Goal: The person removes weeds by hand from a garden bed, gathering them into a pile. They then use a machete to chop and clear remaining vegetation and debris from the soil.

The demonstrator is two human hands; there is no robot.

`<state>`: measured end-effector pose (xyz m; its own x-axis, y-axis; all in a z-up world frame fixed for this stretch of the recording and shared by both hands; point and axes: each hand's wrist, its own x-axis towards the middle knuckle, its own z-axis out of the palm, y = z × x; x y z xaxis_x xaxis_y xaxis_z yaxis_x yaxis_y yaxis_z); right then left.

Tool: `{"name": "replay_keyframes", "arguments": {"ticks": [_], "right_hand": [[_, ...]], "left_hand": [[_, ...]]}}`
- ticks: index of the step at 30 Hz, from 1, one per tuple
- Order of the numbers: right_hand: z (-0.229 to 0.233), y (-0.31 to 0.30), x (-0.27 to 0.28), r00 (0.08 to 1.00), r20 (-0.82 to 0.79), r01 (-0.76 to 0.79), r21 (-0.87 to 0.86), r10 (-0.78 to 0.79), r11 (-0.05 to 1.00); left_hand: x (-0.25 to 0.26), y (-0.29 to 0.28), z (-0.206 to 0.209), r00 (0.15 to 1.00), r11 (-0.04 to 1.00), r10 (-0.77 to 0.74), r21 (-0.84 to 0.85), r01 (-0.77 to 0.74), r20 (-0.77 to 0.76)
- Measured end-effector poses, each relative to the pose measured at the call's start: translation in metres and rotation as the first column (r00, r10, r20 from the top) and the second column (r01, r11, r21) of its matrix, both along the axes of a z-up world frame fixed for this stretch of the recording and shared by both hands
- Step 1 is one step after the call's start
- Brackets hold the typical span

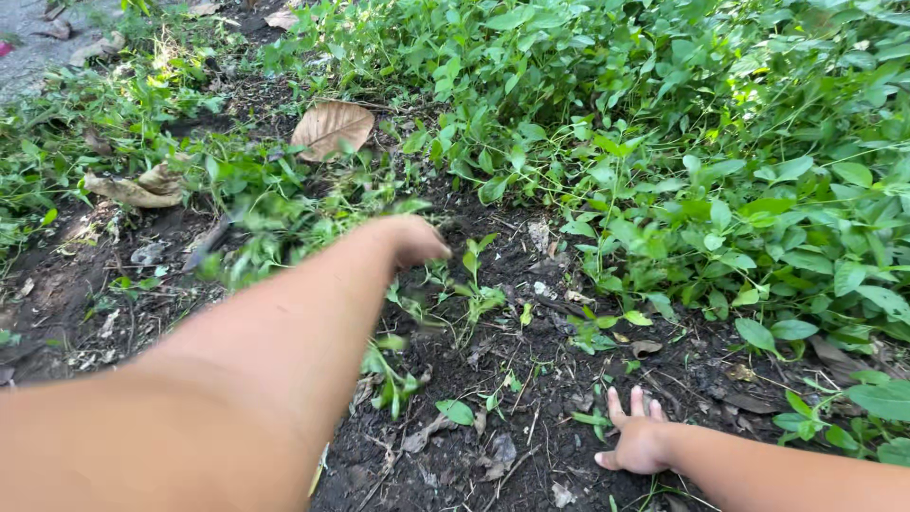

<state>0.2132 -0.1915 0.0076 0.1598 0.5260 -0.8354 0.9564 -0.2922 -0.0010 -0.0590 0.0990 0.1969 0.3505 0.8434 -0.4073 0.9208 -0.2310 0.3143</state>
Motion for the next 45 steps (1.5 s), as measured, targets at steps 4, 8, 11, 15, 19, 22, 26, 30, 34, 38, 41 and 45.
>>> {"name": "replay_keyframes", "arguments": {"ticks": [4, 8, 11, 15, 19, 22, 26, 30, 34, 38, 41, 45], "right_hand": [[0.002, 0.005, 0.016, 0.994, -0.105, 0.025, -0.038, -0.029, 0.999], [0.006, 0.007, 0.022, 0.994, -0.110, -0.010, -0.062, 0.003, 0.998], [-0.009, 0.007, 0.017, 0.997, -0.075, 0.001, -0.022, -0.003, 1.000], [-0.027, 0.002, 0.020, 1.000, -0.025, -0.014, 0.085, 0.017, 0.996], [-0.034, -0.003, 0.016, 1.000, 0.007, -0.026, 0.154, 0.025, 0.988], [-0.031, -0.002, 0.017, 0.999, 0.005, -0.036, 0.130, 0.036, 0.991], [-0.026, 0.002, 0.021, 1.000, -0.028, -0.001, 0.074, 0.003, 0.997], [-0.033, 0.006, 0.025, 0.999, -0.023, -0.031, 0.072, 0.033, 0.997], [-0.034, 0.010, 0.021, 1.000, -0.012, 0.011, 0.050, -0.010, 0.999], [-0.035, 0.010, 0.011, 0.999, 0.049, 0.021, 0.031, -0.022, 0.999], [-0.033, 0.007, 0.006, 0.997, 0.077, 0.027, 0.022, -0.029, 0.999], [-0.029, 0.008, 0.007, 0.998, 0.041, 0.052, 0.014, -0.053, 0.999]], "left_hand": [[0.045, -0.057, -0.059, 0.964, 0.969, -0.228, -0.122, 0.213, -0.133], [0.052, -0.089, -0.117, 0.925, 0.944, -0.308, -0.187, 0.270, -0.220], [0.053, -0.091, -0.152, 0.866, 0.941, -0.336, -0.178, 0.289, -0.370], [0.049, -0.086, -0.174, 0.938, 0.962, -0.244, -0.188, 0.200, -0.248], [0.049, -0.092, -0.175, 0.911, 0.963, -0.248, -0.191, 0.193, -0.330], [0.043, -0.100, -0.170, 0.911, 0.944, -0.292, -0.239, 0.226, -0.292], [0.013, -0.103, -0.133, 0.961, 0.965, -0.142, -0.250, 0.081, -0.237], [-0.017, -0.087, -0.080, 0.939, 0.937, 0.341, -0.062, -0.343, -0.052], [-0.048, -0.074, -0.041, 0.684, 0.545, 0.649, 0.423, -0.724, 0.335], [-0.048, -0.070, -0.029, 0.647, 0.554, 0.710, 0.345, -0.758, 0.280], [-0.029, -0.087, -0.042, 0.773, 0.744, 0.618, 0.214, -0.633, 0.140], [0.007, -0.128, -0.067, 0.883, 0.881, 0.469, 0.065, -0.468, 0.006]]}}
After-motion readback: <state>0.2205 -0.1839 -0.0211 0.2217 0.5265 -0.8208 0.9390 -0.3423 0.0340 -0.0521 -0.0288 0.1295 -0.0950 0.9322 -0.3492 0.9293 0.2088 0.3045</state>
